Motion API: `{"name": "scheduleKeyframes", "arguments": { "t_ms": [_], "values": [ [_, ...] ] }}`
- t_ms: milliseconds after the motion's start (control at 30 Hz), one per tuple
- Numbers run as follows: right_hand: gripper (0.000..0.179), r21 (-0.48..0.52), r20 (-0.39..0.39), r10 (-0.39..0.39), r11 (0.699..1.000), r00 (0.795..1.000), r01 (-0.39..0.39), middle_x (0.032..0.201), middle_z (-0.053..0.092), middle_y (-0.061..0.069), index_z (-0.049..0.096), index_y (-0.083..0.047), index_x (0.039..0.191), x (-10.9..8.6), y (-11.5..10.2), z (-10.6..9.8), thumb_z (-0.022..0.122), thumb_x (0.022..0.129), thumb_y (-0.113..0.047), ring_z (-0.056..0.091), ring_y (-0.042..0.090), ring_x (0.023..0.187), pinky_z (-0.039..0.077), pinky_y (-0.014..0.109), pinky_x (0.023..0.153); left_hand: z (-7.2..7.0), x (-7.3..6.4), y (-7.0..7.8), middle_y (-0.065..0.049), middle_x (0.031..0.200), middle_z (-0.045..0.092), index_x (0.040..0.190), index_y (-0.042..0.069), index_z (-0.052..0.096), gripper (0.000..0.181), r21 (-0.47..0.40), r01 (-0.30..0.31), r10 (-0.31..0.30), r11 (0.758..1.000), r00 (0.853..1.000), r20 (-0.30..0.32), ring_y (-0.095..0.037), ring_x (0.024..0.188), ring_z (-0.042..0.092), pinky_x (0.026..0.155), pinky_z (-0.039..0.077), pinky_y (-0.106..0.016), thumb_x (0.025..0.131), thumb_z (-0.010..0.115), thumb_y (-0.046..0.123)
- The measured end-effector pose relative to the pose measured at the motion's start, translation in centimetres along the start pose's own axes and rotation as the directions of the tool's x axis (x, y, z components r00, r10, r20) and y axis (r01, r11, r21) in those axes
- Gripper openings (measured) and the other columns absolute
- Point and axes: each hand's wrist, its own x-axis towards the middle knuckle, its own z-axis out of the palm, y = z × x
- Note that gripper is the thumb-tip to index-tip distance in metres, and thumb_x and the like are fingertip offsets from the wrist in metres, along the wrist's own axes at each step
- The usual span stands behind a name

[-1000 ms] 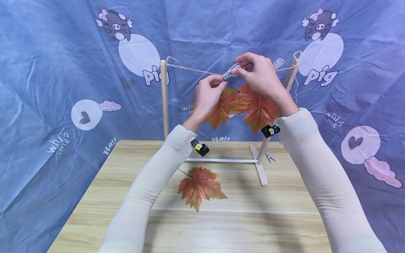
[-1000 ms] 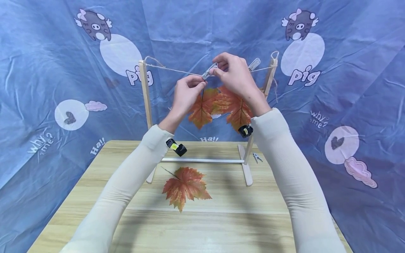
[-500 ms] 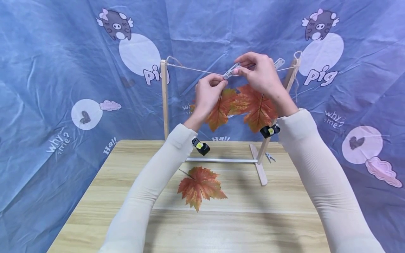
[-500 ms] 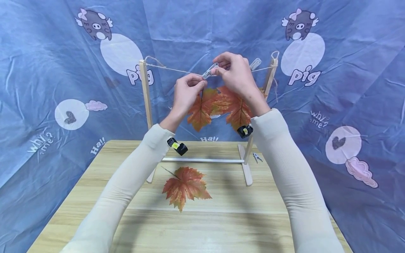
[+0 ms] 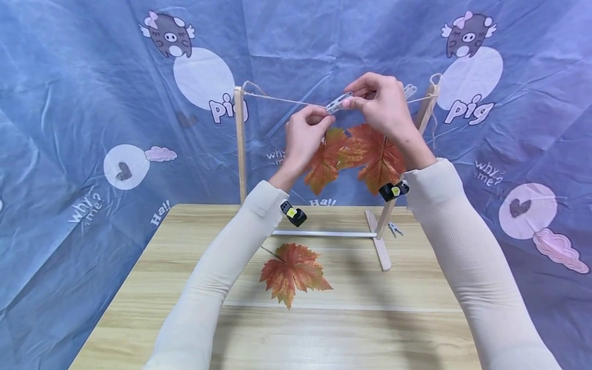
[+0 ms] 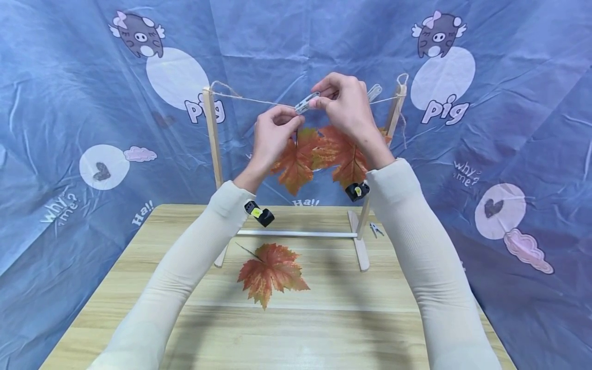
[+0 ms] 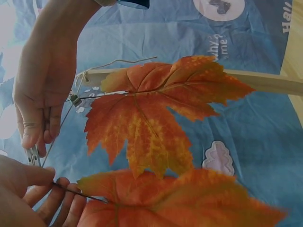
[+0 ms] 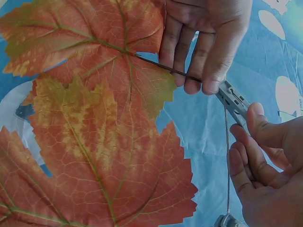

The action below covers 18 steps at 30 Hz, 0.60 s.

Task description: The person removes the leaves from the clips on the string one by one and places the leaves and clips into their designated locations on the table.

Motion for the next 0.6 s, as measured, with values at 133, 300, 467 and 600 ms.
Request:
{"name": "scheduleKeyframes", "arguments": {
  "t_ms": [133,300,467,600],
  "values": [
    [0.021,0.027,-0.041,-0.02,0.999,0.999,0.021,0.08,0.071,-0.021,0.081,-0.005,0.109,-0.03,-0.15,0.06,0.084,0.094,-0.02,0.067,-0.003,0.072,0.046,0.017,0.062,-0.11,0.03,-0.11,-0.007,0.092,0.08,0.107,0.007,0.08,0.012,-0.027,-0.016,0.016,1.0,1.0,-0.001,-0.007,0.072,0.064,0.062,0.046,-0.02,0.097,0.079,0.015],
    [0.021,0.054,-0.093,-0.023,0.998,0.995,0.028,0.077,0.068,-0.024,0.082,-0.006,0.108,0.02,-0.27,0.05,0.084,0.094,-0.021,0.066,-0.003,0.072,0.048,0.018,0.065,-0.35,0.0,-0.19,-0.004,0.095,0.082,0.105,0.01,0.082,0.011,-0.016,-0.026,0.025,1.0,1.0,-0.013,-0.009,0.076,0.07,0.066,0.049,-0.019,0.097,0.08,0.016],
    [0.021,0.092,-0.123,-0.01,0.996,0.992,0.022,0.075,0.067,-0.025,0.082,-0.006,0.108,0.02,-0.39,0.02,0.084,0.094,-0.02,0.066,-0.001,0.072,0.048,0.018,0.064,-0.6,-0.02,-0.14,-0.005,0.095,0.082,0.104,0.009,0.083,0.011,-0.021,-0.021,0.02,1.0,0.999,-0.029,-0.009,0.08,0.073,0.07,0.053,-0.019,0.096,0.08,0.016],
    [0.022,0.097,-0.134,-0.006,0.995,0.991,0.019,0.076,0.067,-0.024,0.082,-0.006,0.109,-0.01,-0.33,0.05,0.084,0.094,-0.021,0.066,-0.001,0.072,0.047,0.019,0.062,-0.82,-0.07,-0.29,-0.006,0.098,0.083,0.104,0.006,0.082,0.012,-0.039,-0.022,0.021,0.999,0.999,-0.03,-0.012,0.08,0.075,0.069,0.054,-0.019,0.096,0.08,0.015]
  ]
}}
